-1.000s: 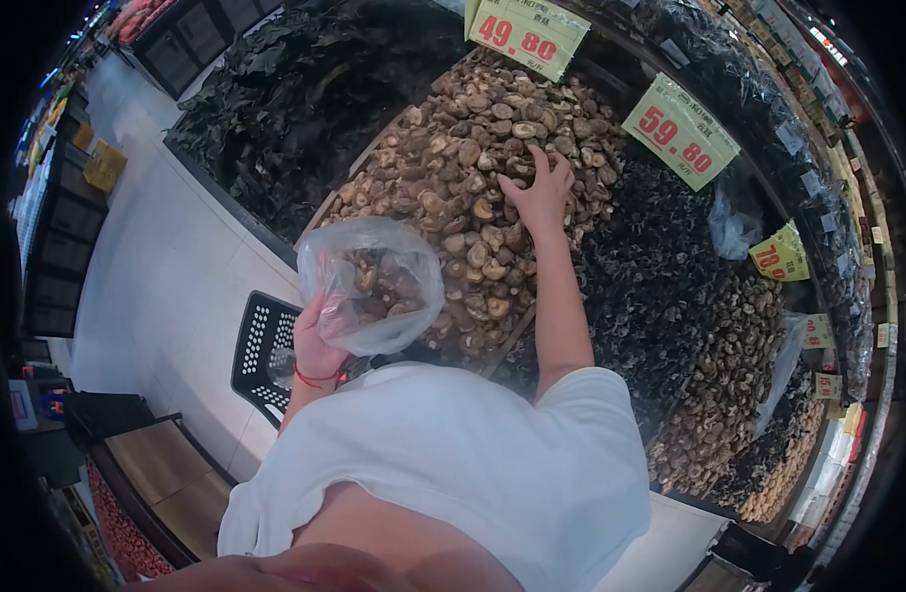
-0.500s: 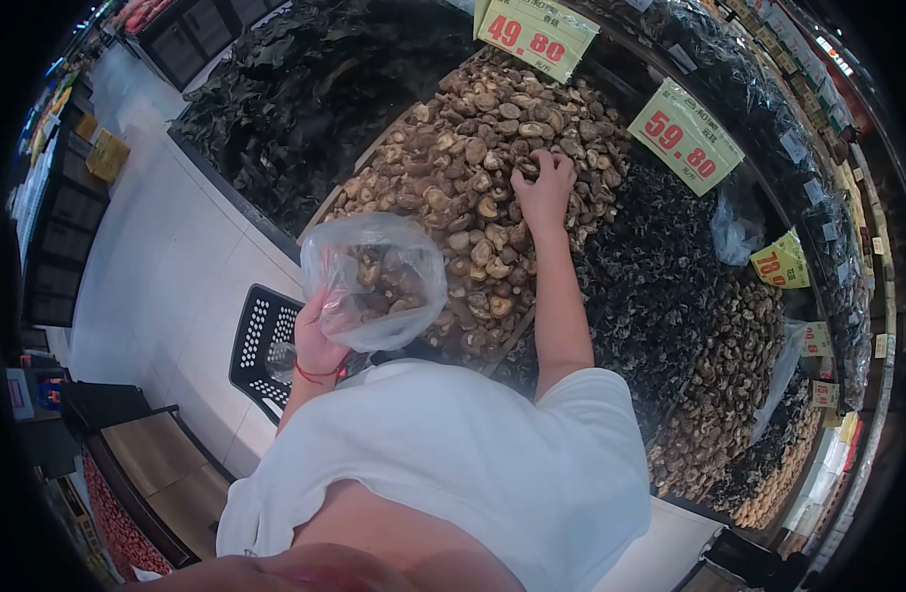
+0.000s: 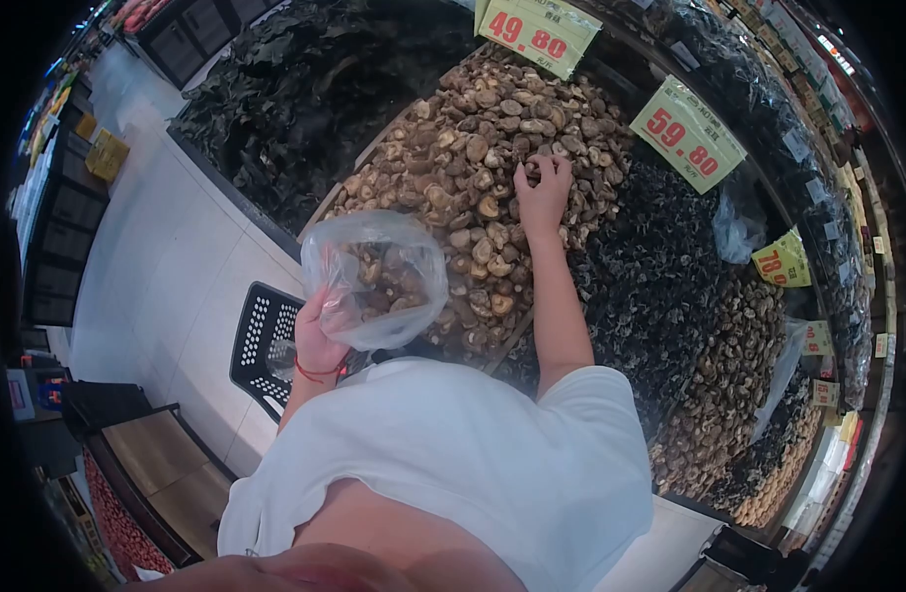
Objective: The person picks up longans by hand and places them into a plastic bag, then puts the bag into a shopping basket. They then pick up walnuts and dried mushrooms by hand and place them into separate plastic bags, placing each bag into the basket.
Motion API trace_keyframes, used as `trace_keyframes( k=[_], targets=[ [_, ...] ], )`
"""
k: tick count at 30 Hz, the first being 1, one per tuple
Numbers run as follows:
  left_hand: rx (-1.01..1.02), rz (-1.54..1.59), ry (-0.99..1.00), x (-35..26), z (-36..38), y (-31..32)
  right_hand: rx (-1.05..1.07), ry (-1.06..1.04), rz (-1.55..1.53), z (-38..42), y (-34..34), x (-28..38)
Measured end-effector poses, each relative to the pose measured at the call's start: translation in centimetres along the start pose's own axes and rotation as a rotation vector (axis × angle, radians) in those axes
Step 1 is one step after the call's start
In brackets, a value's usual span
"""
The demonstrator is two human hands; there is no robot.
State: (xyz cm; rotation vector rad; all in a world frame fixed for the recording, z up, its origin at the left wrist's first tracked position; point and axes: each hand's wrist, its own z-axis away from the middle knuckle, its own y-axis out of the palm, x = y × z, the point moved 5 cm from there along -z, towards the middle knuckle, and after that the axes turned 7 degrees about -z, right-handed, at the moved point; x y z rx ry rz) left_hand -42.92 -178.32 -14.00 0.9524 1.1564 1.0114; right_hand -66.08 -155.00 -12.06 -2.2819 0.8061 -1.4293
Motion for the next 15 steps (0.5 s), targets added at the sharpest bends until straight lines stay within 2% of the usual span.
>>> trace_keyframes(
  k=[2, 4, 8, 11, 13, 15],
  targets=[
    [0.016, 0.011, -0.01, 0.0, 0.0, -0.1, 0.003, 0.056, -0.055, 0.1, 0.1, 0.0],
    [0.03, 0.024, -0.022, 0.1, 0.0, -0.2, -0.02, -0.001, 0.128, 0.2, -0.2, 1.2],
    [0.001, 0.023, -0.013, 0.1, 0.0, 0.2, 0.012, -0.019, 0.184, 0.3, 0.2, 0.9],
    [-0.031, 0.034, -0.018, 0.1, 0.2, 0.0, 0.003, -0.073, 0.133, 0.0, 0.1, 0.3],
    [-0.055, 0.048, -0.018, 0.1, 0.4, 0.1, 0.01, 0.036, -0.031, -0.3, -0.2, 0.1],
    [0.025, -0.003, 0.007, -0.1, 0.3, 1.4, 0.022, 0.043, -0.059, -0.3, -0.4, 0.7]
  ],
)
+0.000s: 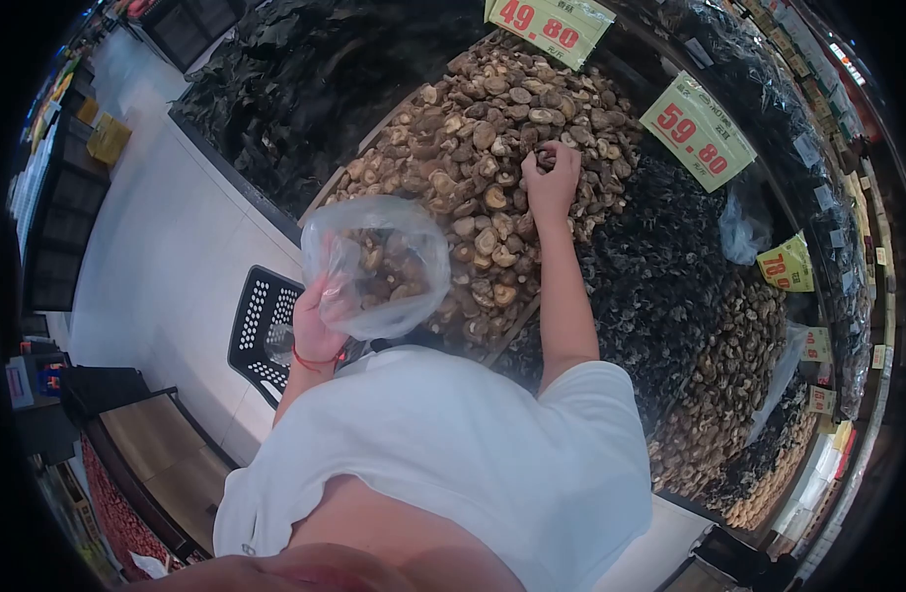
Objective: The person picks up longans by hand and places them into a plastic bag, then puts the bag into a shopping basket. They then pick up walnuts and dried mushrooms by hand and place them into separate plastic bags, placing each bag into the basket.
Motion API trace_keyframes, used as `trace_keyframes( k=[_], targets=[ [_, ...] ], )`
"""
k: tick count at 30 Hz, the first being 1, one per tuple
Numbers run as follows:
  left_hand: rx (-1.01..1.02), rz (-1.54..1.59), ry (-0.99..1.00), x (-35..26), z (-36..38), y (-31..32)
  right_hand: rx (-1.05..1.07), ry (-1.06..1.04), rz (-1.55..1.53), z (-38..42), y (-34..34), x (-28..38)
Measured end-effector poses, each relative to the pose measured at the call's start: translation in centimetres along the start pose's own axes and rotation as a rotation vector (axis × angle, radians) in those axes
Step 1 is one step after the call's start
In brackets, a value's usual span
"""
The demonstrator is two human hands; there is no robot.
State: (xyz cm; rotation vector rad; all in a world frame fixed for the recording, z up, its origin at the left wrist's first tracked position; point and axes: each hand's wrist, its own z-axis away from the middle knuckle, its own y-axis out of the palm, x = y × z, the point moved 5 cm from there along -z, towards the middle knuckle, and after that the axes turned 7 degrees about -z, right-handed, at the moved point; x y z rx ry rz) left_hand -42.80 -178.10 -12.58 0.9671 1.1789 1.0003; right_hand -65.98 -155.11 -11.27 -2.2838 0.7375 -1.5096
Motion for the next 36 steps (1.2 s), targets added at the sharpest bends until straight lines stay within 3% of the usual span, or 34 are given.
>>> trace_keyframes(
  k=[1, 2, 6, 9, 13, 16, 17, 19, 20, 24, 25, 29, 32, 35, 36],
  targets=[
    [-0.006, 0.001, 0.004, 0.0, 0.0, 0.0, 0.001, 0.006, -0.026, 0.1, 0.0, 0.1],
    [-0.007, 0.002, 0.004, 0.0, 0.0, 0.1, 0.027, -0.027, 0.169, 0.2, 0.3, 0.0],
    [0.038, 0.017, -0.015, 0.1, -0.1, 0.1, 0.079, -0.097, 0.229, 0.6, 0.4, 0.3],
    [-0.008, -0.01, -0.007, 0.2, -0.1, 0.0, 0.063, -0.038, 0.082, -0.1, 0.0, -0.1],
    [0.0, -0.01, -0.017, 0.1, -0.1, 0.0, -0.163, -0.054, -0.038, -1.1, -1.7, 0.6],
    [-0.015, 0.018, -0.01, 0.2, -0.2, -0.1, -0.256, 0.11, -0.533, -2.6, -1.7, -2.0],
    [-0.005, 0.0, -0.011, 0.2, -0.2, 0.1, -0.261, 0.114, -0.53, -2.4, -2.0, -1.6],
    [0.007, -0.016, -0.013, 0.2, -0.3, 0.1, -0.165, 0.438, -1.218, -2.2, -0.9, -1.6],
    [0.03, -0.008, -0.016, 0.1, -0.4, 0.1, -0.091, 0.478, -1.298, -1.8, -0.9, -0.5],
    [0.015, -0.009, 0.001, 0.1, -0.4, 0.2, 0.344, 0.594, -1.339, 4.0, 1.9, 6.7],
    [0.01, -0.011, -0.004, 0.2, -0.4, 0.2, 0.56, 0.559, -1.371, 5.9, 3.6, 7.5],
    [0.017, -0.011, -0.009, 0.3, -0.4, 0.6, 0.909, 0.525, -1.105, 12.2, 7.2, 9.8],
    [0.005, 0.009, -0.021, 0.2, -0.3, 1.0, 0.93, 0.466, -0.999, 12.6, 7.2, 9.9],
    [-0.013, 0.035, -0.029, 0.3, -0.2, 0.9, 0.823, 0.332, -0.978, 10.0, 5.2, 9.4],
    [-0.033, 0.047, -0.028, 0.3, -0.2, 0.7, 0.694, 0.279, -0.879, 8.6, 4.5, 8.1]
  ],
)
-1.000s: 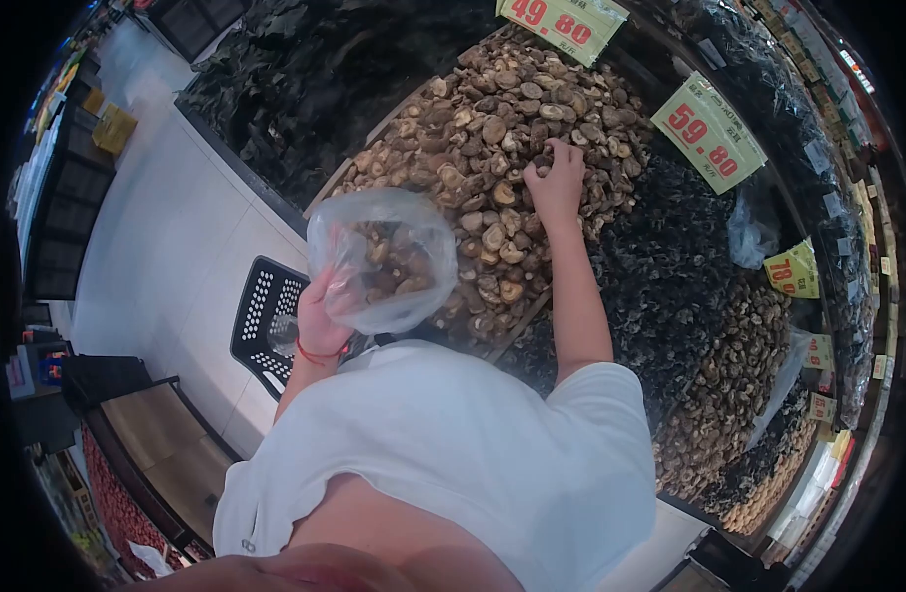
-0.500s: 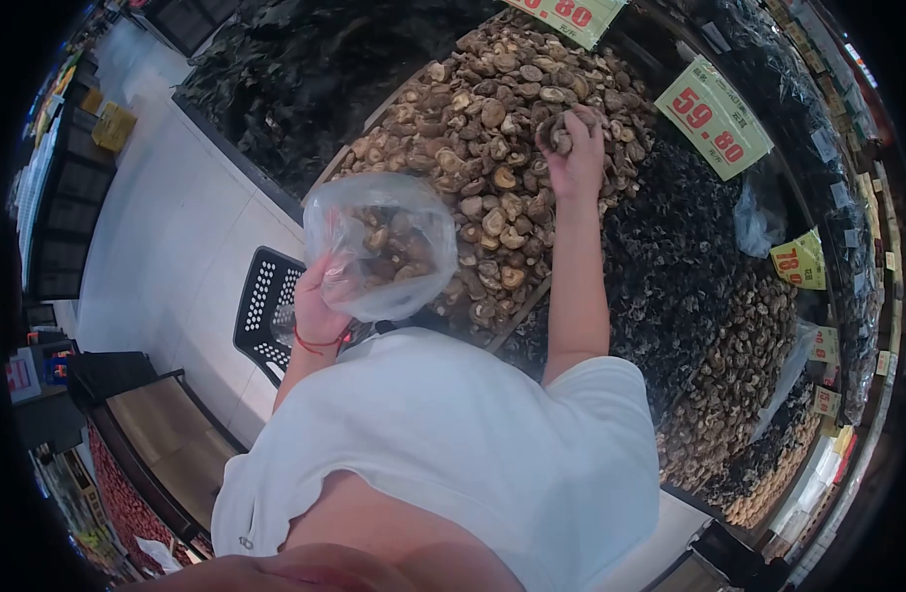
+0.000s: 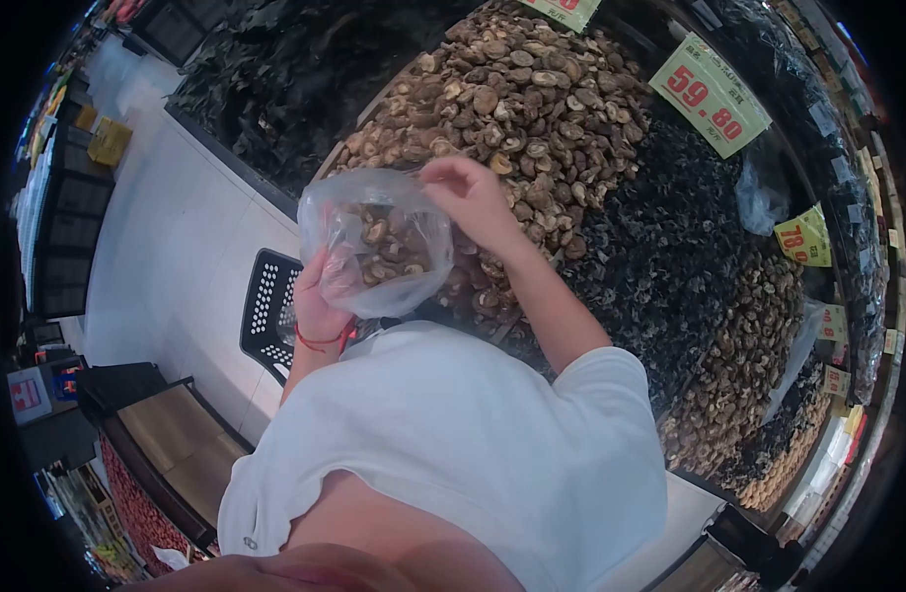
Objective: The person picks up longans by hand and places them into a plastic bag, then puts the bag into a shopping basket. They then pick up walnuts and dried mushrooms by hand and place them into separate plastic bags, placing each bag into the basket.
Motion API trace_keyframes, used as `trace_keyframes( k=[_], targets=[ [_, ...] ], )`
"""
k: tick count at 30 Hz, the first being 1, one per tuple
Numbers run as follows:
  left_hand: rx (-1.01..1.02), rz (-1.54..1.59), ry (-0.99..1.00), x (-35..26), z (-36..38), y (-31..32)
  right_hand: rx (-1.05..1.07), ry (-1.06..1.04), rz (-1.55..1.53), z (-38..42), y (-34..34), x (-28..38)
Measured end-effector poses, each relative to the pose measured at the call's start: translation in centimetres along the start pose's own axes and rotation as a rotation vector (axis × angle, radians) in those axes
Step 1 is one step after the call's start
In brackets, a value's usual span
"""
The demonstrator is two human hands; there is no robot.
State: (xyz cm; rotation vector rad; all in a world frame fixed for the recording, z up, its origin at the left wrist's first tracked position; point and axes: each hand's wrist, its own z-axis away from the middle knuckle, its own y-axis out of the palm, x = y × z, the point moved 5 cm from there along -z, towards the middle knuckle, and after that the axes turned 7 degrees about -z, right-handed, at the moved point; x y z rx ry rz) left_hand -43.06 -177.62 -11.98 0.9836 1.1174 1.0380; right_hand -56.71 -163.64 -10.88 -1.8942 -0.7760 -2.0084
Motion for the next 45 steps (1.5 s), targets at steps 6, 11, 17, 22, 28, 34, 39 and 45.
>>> trace_keyframes(
  k=[6, 11, 17, 22, 28, 34, 39, 45],
  targets=[
    [0.076, 0.005, -0.001, 0.0, -0.2, -0.9, -0.601, -0.225, 1.198, -0.4, -9.7, 3.9],
    [0.081, -0.011, -0.017, 0.1, -0.3, -1.0, -0.472, 0.075, 1.244, -1.2, -11.6, 1.2],
    [0.052, -0.025, -0.029, 0.1, -0.4, -0.4, -0.511, 0.072, 1.26, -1.2, -10.9, 0.8],
    [0.093, 0.005, -0.057, 0.3, -0.5, -0.9, -0.457, 0.046, 1.31, -1.5, -10.8, 0.8],
    [-0.049, -0.034, -0.031, 0.3, -0.3, -0.5, -0.506, -0.066, 1.343, -1.2, -11.0, 0.2],
    [-0.002, -0.004, -0.03, 0.4, -0.4, -0.5, -0.537, -0.231, 1.242, -1.0, -11.1, 0.7],
    [0.03, -0.006, -0.022, 0.2, -0.3, -0.1, -0.587, -0.328, 1.027, -0.7, -11.6, 0.9],
    [0.106, 0.027, -0.032, 0.3, -0.3, 0.2, -0.725, -0.353, 0.742, -1.1, -12.6, 1.6]
  ],
)
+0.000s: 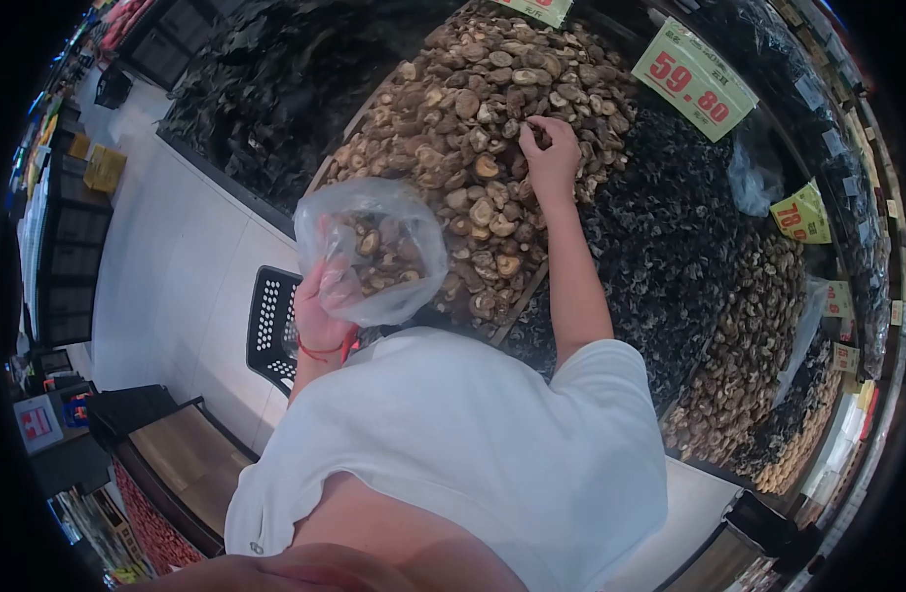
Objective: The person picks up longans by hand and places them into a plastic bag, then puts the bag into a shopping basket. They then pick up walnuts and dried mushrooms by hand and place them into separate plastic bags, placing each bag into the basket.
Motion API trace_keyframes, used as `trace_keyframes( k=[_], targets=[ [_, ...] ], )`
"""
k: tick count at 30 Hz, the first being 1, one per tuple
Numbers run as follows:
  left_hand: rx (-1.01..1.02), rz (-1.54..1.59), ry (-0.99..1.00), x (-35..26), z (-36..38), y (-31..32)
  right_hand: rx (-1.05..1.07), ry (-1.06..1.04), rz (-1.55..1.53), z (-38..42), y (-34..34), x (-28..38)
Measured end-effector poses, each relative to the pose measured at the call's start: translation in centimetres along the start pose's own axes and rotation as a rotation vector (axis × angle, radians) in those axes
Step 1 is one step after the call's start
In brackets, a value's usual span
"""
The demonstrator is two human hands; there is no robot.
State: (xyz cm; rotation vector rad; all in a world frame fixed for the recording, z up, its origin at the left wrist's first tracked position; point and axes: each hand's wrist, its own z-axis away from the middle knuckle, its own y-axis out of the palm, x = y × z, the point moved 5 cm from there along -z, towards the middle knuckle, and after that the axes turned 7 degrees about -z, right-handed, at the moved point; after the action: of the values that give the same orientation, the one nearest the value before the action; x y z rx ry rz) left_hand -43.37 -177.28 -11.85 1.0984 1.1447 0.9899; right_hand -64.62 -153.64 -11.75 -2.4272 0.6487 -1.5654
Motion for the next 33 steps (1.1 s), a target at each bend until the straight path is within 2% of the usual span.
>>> trace_keyframes(
  k=[4, 6, 7, 9, 11, 12, 13, 14, 16, 19, 20, 21, 22, 23, 26, 29, 30, 33],
  targets=[
    [-0.05, 0.008, 0.02, 0.0, 0.0, -0.1, -0.089, 0.041, -0.224, 0.5, 0.8, 0.2],
    [-0.03, 0.003, 0.009, 0.2, -0.2, -0.3, 0.011, 0.283, -0.543, 1.7, 2.5, 0.7],
    [-0.025, 0.002, 0.005, 0.2, -0.2, -0.6, 0.053, 0.309, -0.64, 2.7, 3.9, 1.3],
    [0.01, 0.014, -0.024, 0.2, -0.3, -1.2, 0.304, 0.456, -0.831, 6.1, 6.4, 5.1],
    [-0.045, 0.002, -0.03, 0.3, -0.4, -0.1, 0.592, 0.414, -0.72, 9.4, 7.9, 8.1],
    [-0.103, -0.011, -0.017, 0.3, -0.4, 0.1, 0.698, 0.243, -0.713, 10.5, 8.7, 8.9],
    [-0.098, -0.013, -0.031, 0.5, -0.4, 0.1, 0.72, -0.02, -0.619, 10.9, 8.7, 9.9],
    [-0.112, -0.035, -0.014, 0.4, -0.3, 0.0, 0.827, 0.187, -0.722, 11.2, 8.4, 10.3],
    [-0.124, -0.058, -0.005, 0.3, -0.1, -0.2, 0.74, 0.144, -0.655, 9.5, 7.3, 9.1],
    [-0.101, -0.079, 0.009, 0.0, -0.2, -0.3, 0.319, 0.268, -0.562, 4.5, 3.2, 5.3],
    [-0.095, -0.077, 0.015, 0.0, -0.2, -0.1, 0.161, 0.053, -0.35, 2.5, 1.3, 3.5],
    [-0.088, -0.075, 0.021, 0.0, -0.3, 0.0, 0.026, 0.036, -0.182, 1.2, -1.0, 3.1],
    [-0.08, -0.073, 0.018, 0.0, -0.4, 0.1, -0.023, -0.1, 0.19, 0.0, -2.7, 1.9],
    [-0.076, -0.069, 0.013, 0.1, -0.4, 0.1, -0.079, -0.007, 0.261, -0.8, -4.0, 0.0],
    [-0.03, -0.057, 0.005, 0.1, -0.4, 0.0, -0.128, 0.255, 0.404, -2.3, -5.9, -4.1],
    [-0.033, -0.055, -0.003, 0.1, -0.6, 0.2, -0.071, 0.365, 0.421, -3.1, -5.4, -7.6],
    [-0.073, -0.058, -0.006, 0.1, -0.7, 0.1, -0.076, 0.367, 0.419, -2.8, -5.2, -7.7],
    [-0.077, -0.051, 0.003, 0.0, -0.6, 0.1, -0.082, 0.195, 0.494, -2.4, -3.1, -6.0]
  ],
)
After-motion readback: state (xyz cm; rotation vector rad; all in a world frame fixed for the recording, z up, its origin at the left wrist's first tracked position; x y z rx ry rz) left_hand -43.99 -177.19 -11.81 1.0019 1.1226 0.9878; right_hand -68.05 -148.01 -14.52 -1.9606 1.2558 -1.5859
